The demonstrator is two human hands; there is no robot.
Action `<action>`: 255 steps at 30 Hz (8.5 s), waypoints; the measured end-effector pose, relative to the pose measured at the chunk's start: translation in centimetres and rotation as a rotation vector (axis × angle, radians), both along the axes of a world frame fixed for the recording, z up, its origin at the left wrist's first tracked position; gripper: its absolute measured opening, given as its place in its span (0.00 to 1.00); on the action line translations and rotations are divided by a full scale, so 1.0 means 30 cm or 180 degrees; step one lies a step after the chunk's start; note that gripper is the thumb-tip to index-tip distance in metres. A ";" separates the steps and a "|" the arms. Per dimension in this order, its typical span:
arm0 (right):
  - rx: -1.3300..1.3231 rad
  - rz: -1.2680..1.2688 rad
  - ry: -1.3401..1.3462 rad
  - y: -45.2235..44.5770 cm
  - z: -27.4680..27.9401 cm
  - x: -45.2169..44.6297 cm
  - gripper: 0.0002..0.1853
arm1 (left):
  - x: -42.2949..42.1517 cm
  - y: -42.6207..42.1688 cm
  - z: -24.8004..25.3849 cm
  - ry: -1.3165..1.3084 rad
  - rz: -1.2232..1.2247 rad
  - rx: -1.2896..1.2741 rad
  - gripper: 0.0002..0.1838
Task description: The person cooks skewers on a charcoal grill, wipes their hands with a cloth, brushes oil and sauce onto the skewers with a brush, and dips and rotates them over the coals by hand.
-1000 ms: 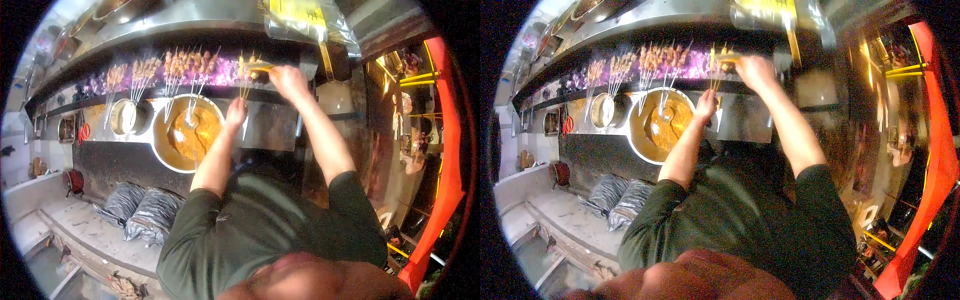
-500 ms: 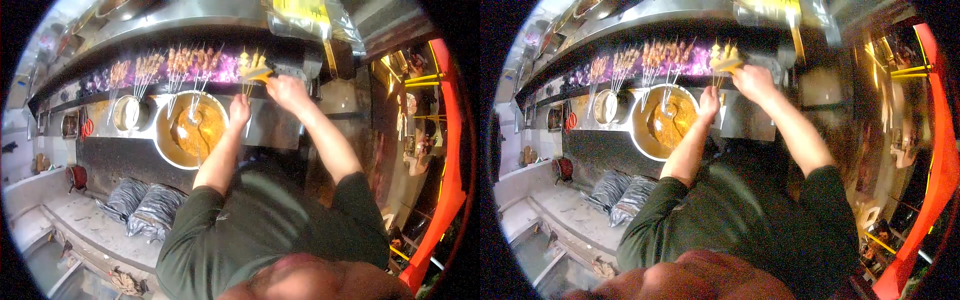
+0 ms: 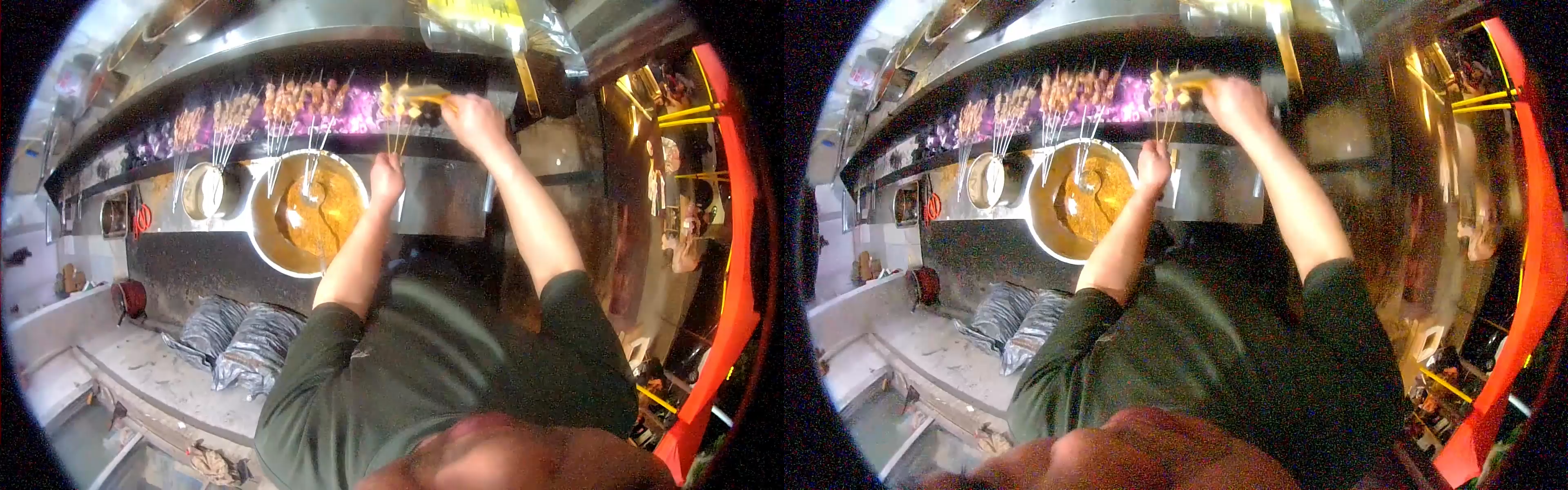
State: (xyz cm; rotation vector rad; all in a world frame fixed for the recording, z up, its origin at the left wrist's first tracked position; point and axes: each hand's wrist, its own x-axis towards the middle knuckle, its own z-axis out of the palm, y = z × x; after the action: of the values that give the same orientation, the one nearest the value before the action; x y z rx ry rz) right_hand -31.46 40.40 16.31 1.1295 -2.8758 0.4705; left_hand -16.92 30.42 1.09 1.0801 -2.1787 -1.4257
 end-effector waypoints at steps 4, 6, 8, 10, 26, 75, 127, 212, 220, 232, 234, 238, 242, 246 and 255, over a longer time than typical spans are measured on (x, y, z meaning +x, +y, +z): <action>0.0655 0.0376 0.0055 -0.032 -0.039 0.010 0.12 | -0.007 0.010 0.015 0.0068 -0.0017 0.0125 0.17; 0.0460 0.0467 0.0240 -0.001 -0.018 0.040 0.12 | -0.018 -0.001 0.003 0.0066 0.0009 0.0203 0.17; 0.0312 0.0572 0.0153 0.031 -0.033 0.066 0.12 | -0.014 -0.004 -0.031 0.0013 0.0022 0.0309 0.17; 0.0405 0.0608 0.0138 0.065 -0.040 0.091 0.12 | -0.014 0.000 -0.024 0.0021 0.0042 0.0246 0.17; -0.0116 0.0346 -0.0115 0.133 -0.132 0.113 0.14 | -0.011 0.019 0.039 -0.0011 -0.0053 0.0146 0.17; -0.0287 0.0176 0.0151 -0.098 -0.062 0.007 0.15 | 0.003 0.004 -0.002 0.0023 -0.0179 -0.0284 0.17; -0.0258 0.0924 -0.0114 -0.063 -0.054 -0.033 0.15 | -0.009 0.036 0.021 -0.0509 -0.0011 -0.0791 0.17; -0.0746 0.0150 -0.0550 -0.014 -0.130 0.131 0.15 | 0.046 -0.172 -0.048 0.0845 -0.0073 0.2871 0.11; -0.0645 0.0052 -0.0473 -0.006 -0.132 0.120 0.15 | 0.078 -0.155 -0.024 0.0925 0.0000 0.2427 0.08; -0.0837 0.0000 -0.0574 -0.035 -0.127 0.134 0.15 | 0.091 -0.161 -0.003 0.0764 0.0014 0.2112 0.08; -0.0858 -0.0004 -0.0610 -0.035 -0.118 0.134 0.15 | 0.095 -0.165 -0.003 0.0777 -0.0034 0.2067 0.09; -0.1130 -0.0047 -0.0751 -0.043 -0.131 0.130 0.14 | 0.096 -0.171 0.014 0.0781 -0.0228 0.1831 0.11; -0.1281 -0.0088 -0.0838 -0.049 -0.149 0.136 0.14 | 0.097 -0.157 0.070 0.0646 0.0111 0.2073 0.13; -0.1188 -0.0188 -0.0843 -0.038 -0.109 0.142 0.15 | 0.090 -0.189 -0.028 0.0614 -0.0138 0.1231 0.14; -0.1302 -0.0202 -0.1145 -0.055 -0.108 0.160 0.16 | 0.084 -0.179 0.036 0.0420 -0.0048 0.1686 0.11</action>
State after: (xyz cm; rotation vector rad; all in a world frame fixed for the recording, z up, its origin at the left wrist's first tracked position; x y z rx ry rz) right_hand -26.65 38.74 13.06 0.9616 -2.8713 1.3054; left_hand -14.39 25.04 2.17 1.0870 -1.7611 -2.0850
